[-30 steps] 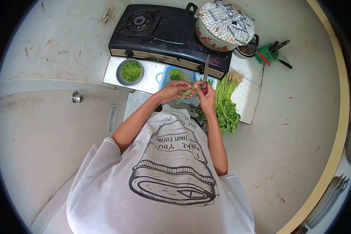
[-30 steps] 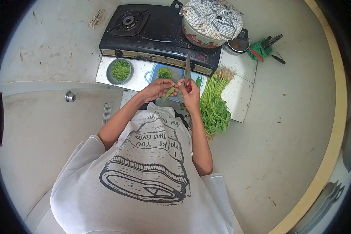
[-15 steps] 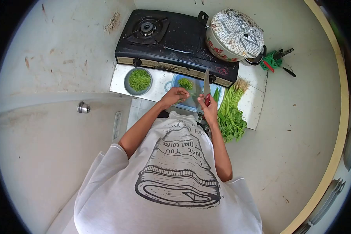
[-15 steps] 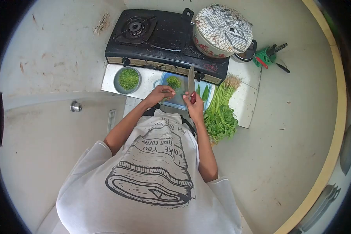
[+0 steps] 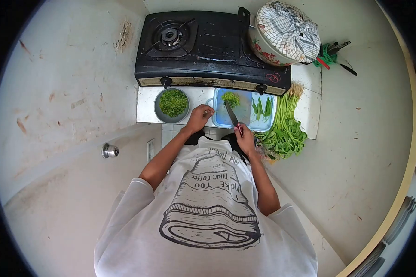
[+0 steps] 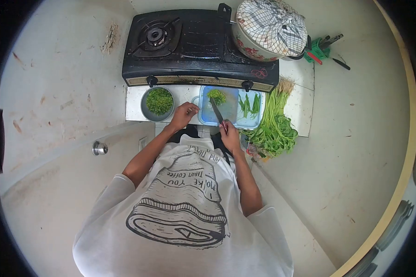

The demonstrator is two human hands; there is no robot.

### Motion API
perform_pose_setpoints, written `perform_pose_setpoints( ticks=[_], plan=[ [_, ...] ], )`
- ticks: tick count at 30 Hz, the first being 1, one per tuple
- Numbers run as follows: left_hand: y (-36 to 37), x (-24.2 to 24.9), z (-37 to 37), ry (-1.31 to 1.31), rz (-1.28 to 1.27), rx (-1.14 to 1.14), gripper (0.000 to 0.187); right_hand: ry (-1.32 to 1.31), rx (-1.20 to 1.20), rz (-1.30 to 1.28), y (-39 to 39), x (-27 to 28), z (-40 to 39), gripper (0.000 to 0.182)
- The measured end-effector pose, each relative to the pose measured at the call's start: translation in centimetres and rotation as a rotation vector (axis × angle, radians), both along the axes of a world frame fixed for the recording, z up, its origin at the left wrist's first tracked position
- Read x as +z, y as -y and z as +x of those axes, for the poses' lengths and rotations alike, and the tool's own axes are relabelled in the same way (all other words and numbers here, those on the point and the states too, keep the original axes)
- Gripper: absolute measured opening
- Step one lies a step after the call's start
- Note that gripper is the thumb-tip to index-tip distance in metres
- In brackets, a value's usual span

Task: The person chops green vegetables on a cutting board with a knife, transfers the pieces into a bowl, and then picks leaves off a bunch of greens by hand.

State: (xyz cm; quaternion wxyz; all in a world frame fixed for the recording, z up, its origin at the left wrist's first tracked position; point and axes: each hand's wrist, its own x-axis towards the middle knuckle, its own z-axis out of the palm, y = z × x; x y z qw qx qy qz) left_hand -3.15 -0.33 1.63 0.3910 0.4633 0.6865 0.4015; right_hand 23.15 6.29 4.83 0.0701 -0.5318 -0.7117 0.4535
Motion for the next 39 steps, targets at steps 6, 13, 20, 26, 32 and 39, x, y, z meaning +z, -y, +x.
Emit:
perform_pose_setpoints(
  ticks=[6, 13, 20, 26, 32, 39],
  plan=[
    [-1.9, -0.5, 0.2, -0.135, 0.232, -0.162, 0.014, -0.002, -0.091, 0.073, 2.6, -0.7, -2.6, 0.038],
    [-1.9, -2.9, 0.7, -0.235, 0.253, -0.331, 0.015, 0.234, -0.014, 0.073, 5.6, -1.4, -2.3, 0.038],
    [-2.2, -2.6, 0.7, -0.17, 0.217, -0.293, 0.015, 0.268, 0.013, 0.089, 5.4, -0.8, -2.3, 0.04],
    [-2.3, -2.2, 1.0, -0.192, 0.18, -0.279, 0.015, 0.297, 0.095, 0.136, 4.8, -0.9, -3.1, 0.04],
    [-2.2, -2.5, 1.0, -0.187, 0.186, -0.269, 0.014, 0.345, 0.149, 0.187, 4.8, -2.3, -3.7, 0.037],
    [-2.2, -2.4, 1.1, -0.143, 0.18, -0.249, 0.014, 0.379, 0.19, 0.198, 2.9, -2.4, -5.3, 0.039]
  ],
)
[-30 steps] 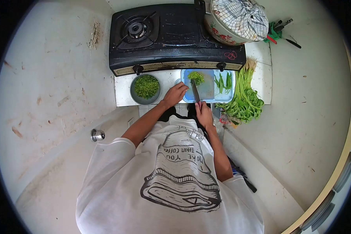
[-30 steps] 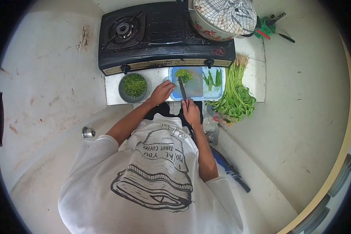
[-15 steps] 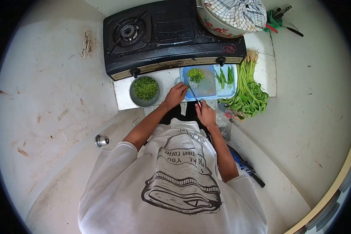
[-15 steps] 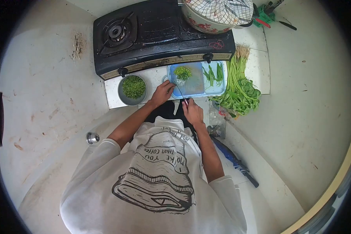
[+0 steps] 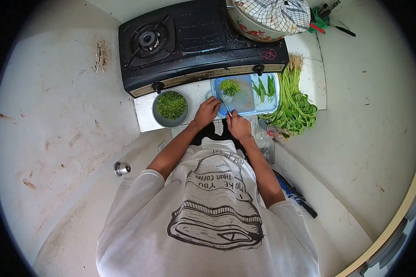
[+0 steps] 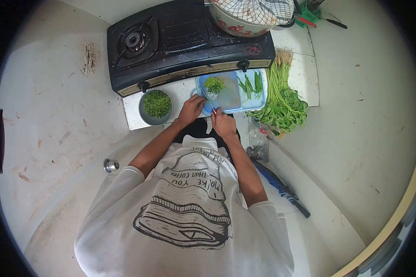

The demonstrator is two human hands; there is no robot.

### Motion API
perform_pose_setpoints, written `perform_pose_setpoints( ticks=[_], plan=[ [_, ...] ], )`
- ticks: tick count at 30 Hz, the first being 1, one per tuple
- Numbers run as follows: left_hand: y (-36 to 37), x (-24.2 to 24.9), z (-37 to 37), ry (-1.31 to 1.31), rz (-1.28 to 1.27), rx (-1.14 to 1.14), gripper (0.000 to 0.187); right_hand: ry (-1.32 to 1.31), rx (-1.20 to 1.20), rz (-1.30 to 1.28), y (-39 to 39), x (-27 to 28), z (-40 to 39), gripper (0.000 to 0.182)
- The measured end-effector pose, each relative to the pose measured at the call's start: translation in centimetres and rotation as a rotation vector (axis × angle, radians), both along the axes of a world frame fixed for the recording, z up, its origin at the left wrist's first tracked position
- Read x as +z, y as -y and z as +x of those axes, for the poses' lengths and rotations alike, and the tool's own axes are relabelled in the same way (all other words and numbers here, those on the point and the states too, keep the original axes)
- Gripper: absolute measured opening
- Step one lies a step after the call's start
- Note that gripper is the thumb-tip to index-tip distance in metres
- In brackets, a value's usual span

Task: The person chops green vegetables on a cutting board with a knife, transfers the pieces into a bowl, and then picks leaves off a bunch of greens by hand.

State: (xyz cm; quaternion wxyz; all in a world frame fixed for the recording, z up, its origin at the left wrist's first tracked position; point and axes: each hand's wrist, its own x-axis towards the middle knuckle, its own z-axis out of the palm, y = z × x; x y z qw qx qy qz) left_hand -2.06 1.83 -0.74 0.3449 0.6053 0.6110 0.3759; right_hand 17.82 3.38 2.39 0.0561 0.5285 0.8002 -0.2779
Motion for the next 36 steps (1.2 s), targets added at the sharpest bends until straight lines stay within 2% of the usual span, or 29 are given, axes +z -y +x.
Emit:
perform_pose_setpoints(
  ticks=[11, 23, 36],
  plan=[
    [-0.3, 0.1, -0.2, 0.088, -0.068, 0.042, 0.011, 0.023, -0.019, -0.007, 0.6, -0.2, 1.2, 0.042],
    [-0.3, -0.1, -0.3, 0.07, 0.002, 0.021, 0.009, 0.049, 0.076, 0.059, -0.4, -0.3, -0.7, 0.04],
    [-0.4, -0.8, 0.0, 0.121, -0.013, 0.087, 0.005, 0.06, 0.064, 0.02, 0.6, 0.4, 0.2, 0.039]
  ],
)
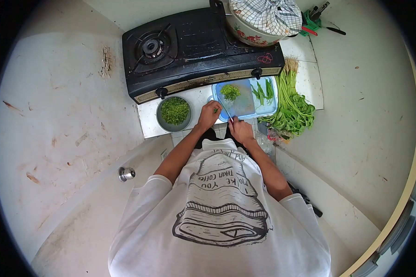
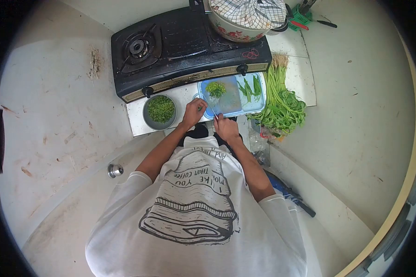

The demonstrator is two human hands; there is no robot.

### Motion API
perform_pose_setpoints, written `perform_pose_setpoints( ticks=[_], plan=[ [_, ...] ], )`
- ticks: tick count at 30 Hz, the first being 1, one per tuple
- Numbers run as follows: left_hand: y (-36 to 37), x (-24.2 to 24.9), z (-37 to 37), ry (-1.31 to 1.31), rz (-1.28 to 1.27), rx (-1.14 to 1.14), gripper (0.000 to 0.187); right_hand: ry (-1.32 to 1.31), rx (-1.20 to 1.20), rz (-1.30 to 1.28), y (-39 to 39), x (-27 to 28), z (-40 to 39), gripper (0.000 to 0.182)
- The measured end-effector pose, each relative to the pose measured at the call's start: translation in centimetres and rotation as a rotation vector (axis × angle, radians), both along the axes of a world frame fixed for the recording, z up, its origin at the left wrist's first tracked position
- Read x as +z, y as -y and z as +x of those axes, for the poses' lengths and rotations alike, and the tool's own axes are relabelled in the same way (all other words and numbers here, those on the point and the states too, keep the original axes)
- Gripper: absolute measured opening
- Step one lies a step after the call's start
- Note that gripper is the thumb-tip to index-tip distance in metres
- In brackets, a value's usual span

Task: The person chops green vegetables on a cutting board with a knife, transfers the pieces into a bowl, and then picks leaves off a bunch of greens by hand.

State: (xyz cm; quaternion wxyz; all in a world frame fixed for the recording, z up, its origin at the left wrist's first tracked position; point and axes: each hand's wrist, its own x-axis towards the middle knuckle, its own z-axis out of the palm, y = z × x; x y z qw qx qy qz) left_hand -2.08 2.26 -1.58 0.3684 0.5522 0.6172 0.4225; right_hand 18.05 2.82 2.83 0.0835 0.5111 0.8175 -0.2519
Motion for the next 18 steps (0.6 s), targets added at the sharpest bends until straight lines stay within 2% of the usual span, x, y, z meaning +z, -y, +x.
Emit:
perform_pose_setpoints(
  ticks=[13, 18],
  plan=[
    [1.3, 1.5, -0.2, -0.097, 0.013, -0.052, 0.009, -0.065, -0.001, 0.03, -0.1, -1.3, 0.3, 0.036],
    [1.3, 1.2, -0.5, -0.153, 0.045, -0.095, 0.01, -0.027, 0.076, 0.05, -0.5, -1.8, 0.5, 0.037]
  ],
)
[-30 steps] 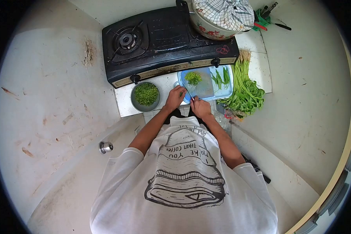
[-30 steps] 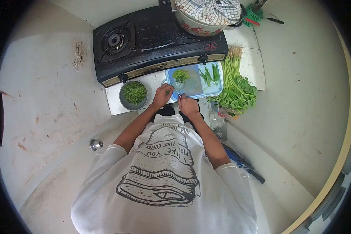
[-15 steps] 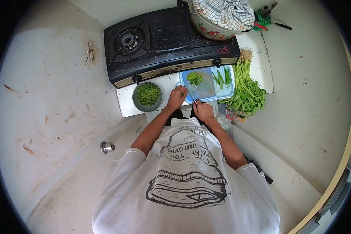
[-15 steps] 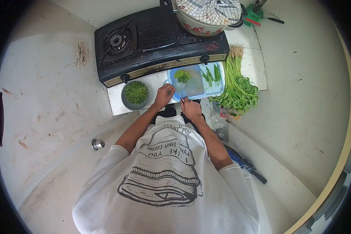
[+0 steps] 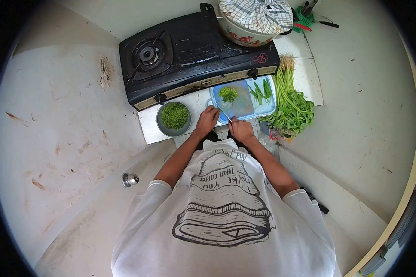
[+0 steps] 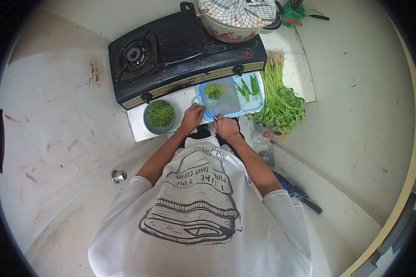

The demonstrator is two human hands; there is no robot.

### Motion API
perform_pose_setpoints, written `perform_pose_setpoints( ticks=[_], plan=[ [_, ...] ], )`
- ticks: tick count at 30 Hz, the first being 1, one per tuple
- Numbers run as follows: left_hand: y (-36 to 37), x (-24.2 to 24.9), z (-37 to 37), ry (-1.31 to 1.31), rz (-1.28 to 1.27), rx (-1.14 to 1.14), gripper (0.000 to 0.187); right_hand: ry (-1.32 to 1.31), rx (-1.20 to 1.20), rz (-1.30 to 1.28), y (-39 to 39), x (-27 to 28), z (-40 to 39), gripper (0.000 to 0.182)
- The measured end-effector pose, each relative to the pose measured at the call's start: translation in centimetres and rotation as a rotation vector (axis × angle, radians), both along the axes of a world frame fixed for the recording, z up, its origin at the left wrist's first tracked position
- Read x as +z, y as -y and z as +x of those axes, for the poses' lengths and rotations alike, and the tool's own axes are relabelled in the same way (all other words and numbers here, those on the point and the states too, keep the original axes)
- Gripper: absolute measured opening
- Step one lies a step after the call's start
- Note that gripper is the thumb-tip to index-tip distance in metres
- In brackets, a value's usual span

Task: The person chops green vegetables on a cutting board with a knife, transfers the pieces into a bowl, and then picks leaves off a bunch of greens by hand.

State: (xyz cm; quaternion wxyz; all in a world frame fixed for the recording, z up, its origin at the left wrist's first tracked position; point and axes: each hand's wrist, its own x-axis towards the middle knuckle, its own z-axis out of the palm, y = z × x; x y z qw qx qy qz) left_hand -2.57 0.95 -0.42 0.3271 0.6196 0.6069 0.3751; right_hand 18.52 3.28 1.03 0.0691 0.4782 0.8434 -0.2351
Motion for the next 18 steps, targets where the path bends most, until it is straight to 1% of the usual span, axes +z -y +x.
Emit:
perform_pose_setpoints(
  ticks=[2, 5, 8, 11, 14, 18],
  plan=[
    [-0.1, 0.0, 0.0, 0.0, 0.017, -0.002, 0.01, 0.011, 0.033, 0.004, -0.8, 0.3, -0.3, 0.038],
    [-0.1, -0.1, 0.0, -0.023, -0.039, 0.007, 0.012, -0.018, 0.013, 0.007, -1.1, 0.4, -0.7, 0.038],
    [-0.2, 0.0, 0.0, -0.007, -0.019, -0.002, 0.007, -0.047, 0.044, 0.024, -1.0, -0.2, -0.5, 0.037],
    [-0.5, 0.6, 0.1, 0.029, -0.031, 0.011, 0.007, -0.018, 0.042, 0.009, -1.2, 0.4, 0.2, 0.037],
    [-0.9, 0.1, 0.0, 0.017, 0.002, -0.002, 0.007, -0.017, 0.025, -0.005, -1.3, 1.0, 0.4, 0.037],
    [-1.0, 0.2, -0.2, 0.045, -0.052, -0.009, 0.007, -0.028, 0.029, -0.004, -0.7, 1.2, 0.5, 0.037]
  ],
)
